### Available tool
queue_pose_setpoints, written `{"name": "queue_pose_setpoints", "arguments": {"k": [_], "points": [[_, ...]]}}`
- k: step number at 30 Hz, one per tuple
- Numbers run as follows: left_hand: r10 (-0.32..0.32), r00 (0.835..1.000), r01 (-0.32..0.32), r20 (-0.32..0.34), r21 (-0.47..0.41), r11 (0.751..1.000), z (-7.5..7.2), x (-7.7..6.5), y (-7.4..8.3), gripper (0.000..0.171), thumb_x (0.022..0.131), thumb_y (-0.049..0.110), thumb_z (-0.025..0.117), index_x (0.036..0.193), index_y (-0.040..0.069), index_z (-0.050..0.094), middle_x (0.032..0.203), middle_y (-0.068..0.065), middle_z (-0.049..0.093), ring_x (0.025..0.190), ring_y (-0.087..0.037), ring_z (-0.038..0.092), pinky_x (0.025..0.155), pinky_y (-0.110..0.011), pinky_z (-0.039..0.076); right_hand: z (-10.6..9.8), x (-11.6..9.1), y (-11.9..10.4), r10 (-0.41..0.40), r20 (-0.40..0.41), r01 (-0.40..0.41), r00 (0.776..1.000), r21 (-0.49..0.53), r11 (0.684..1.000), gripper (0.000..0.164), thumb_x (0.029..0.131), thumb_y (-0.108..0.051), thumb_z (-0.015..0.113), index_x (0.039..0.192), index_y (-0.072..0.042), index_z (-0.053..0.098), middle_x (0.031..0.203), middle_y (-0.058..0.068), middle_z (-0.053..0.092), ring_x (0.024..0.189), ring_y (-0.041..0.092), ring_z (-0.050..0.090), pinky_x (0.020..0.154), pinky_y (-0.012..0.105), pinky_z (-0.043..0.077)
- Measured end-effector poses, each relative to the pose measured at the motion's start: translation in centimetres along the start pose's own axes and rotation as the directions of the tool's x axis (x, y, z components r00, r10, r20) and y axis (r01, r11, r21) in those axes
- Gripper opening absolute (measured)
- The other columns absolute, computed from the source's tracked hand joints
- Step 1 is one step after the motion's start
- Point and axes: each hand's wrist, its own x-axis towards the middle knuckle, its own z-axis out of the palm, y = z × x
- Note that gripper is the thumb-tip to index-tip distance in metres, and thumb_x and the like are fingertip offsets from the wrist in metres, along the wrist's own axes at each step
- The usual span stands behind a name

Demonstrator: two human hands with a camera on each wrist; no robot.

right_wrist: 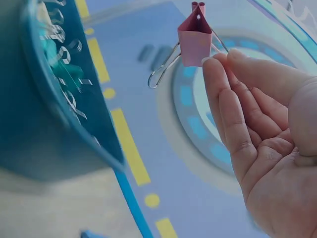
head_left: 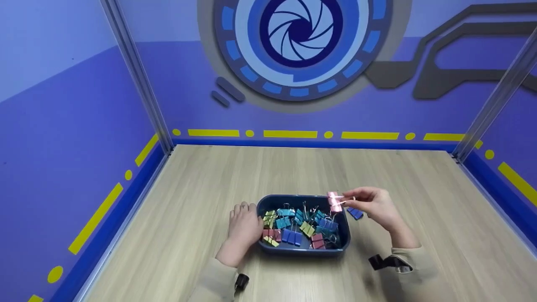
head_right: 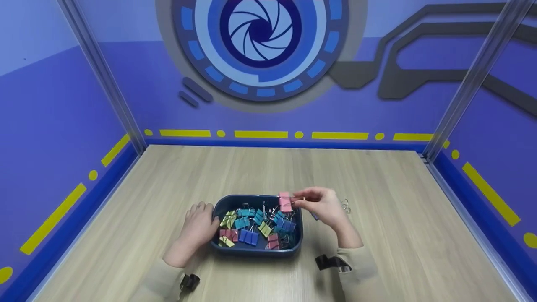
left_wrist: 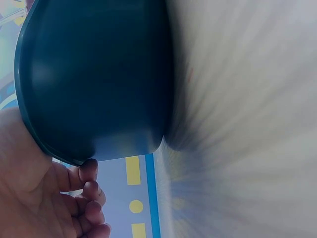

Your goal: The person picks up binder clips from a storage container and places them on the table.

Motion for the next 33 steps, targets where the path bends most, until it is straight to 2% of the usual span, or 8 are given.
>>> {"name": "queue_pose_setpoints", "arguments": {"k": [7,12,18,20,25,30,33], "points": [[0.003,1.000,-0.003,0.001,0.001,1.000,0.0,0.1,-0.1,0.028,0.091,0.019,0.066,0.108,-0.003,0.064,0.107,-0.020,0.061,0.102,-0.036,0.052,0.090,-0.049,0.041,-3.8,-0.9,0.8,0.019,-0.118,-0.022,0.993,-0.023,1.000,0.036,0.090,-0.012,0.077,0.117,0.011,0.069,0.095,-0.016,0.076,0.086,0.002,0.071,0.079,0.020,0.057],[0.002,1.000,-0.002,0.004,0.002,1.000,0.0,0.0,-0.1,0.030,0.091,0.020,0.067,0.109,-0.003,0.064,0.107,-0.020,0.061,0.103,-0.036,0.052,0.090,-0.048,0.041,-6.6,-1.7,1.9,0.061,-0.173,-0.076,0.983,-0.082,0.994,0.044,0.092,-0.021,0.076,0.123,0.009,0.067,0.097,-0.017,0.076,0.092,-0.003,0.070,0.083,0.014,0.053],[0.014,1.000,-0.014,-0.004,0.002,1.000,0.0,0.0,0.0,0.028,0.091,0.019,0.066,0.107,-0.003,0.064,0.105,-0.019,0.061,0.102,-0.036,0.053,0.089,-0.048,0.041,-9.5,-2.7,3.5,0.148,-0.233,-0.201,0.961,-0.223,0.954,0.053,0.092,-0.038,0.076,0.128,0.001,0.068,0.097,-0.023,0.073,0.091,-0.010,0.064,0.079,0.009,0.048],[0.013,1.000,-0.013,-0.009,0.004,1.000,0.0,-0.1,0.0,0.028,0.090,0.019,0.066,0.107,-0.003,0.064,0.105,-0.019,0.061,0.103,-0.037,0.052,0.089,-0.048,0.041,-10.4,-2.9,4.1,0.172,-0.242,-0.235,0.955,-0.260,0.937,0.055,0.092,-0.042,0.074,0.130,-0.002,0.068,0.100,-0.019,0.076,0.091,-0.013,0.063,0.079,0.008,0.046],[0.004,1.000,-0.004,0.001,0.004,1.000,0.0,0.0,0.1,0.029,0.090,0.020,0.066,0.108,-0.003,0.064,0.106,-0.019,0.061,0.104,-0.036,0.052,0.092,-0.049,0.041,-11.9,-3.5,5.7,0.232,-0.255,-0.312,0.938,-0.336,0.889,0.054,0.096,-0.042,0.069,0.133,-0.003,0.066,0.111,-0.001,0.079,0.087,-0.021,0.056,0.076,0.010,0.044],[0.001,1.000,-0.001,0.012,0.002,1.000,-0.1,-0.1,0.1,0.030,0.091,0.021,0.066,0.109,-0.003,0.064,0.106,-0.019,0.060,0.104,-0.036,0.052,0.092,-0.048,0.041,-12.3,-3.3,7.3,0.216,-0.277,-0.317,0.936,-0.404,0.858,0.042,0.097,-0.025,0.071,0.127,0.005,0.067,0.117,0.020,0.075,0.081,-0.023,0.050,0.071,0.011,0.046],[0.004,1.000,-0.004,0.007,0.006,1.000,-0.1,-0.1,0.1,0.030,0.091,0.021,0.067,0.108,-0.003,0.064,0.105,-0.019,0.060,0.103,-0.036,0.052,0.090,-0.048,0.041,-12.1,-3.2,8.2,0.207,-0.274,-0.314,0.939,-0.441,0.841,0.036,0.095,-0.016,0.072,0.123,0.006,0.068,0.118,0.026,0.072,0.083,-0.015,0.053,0.070,0.010,0.044]]}}
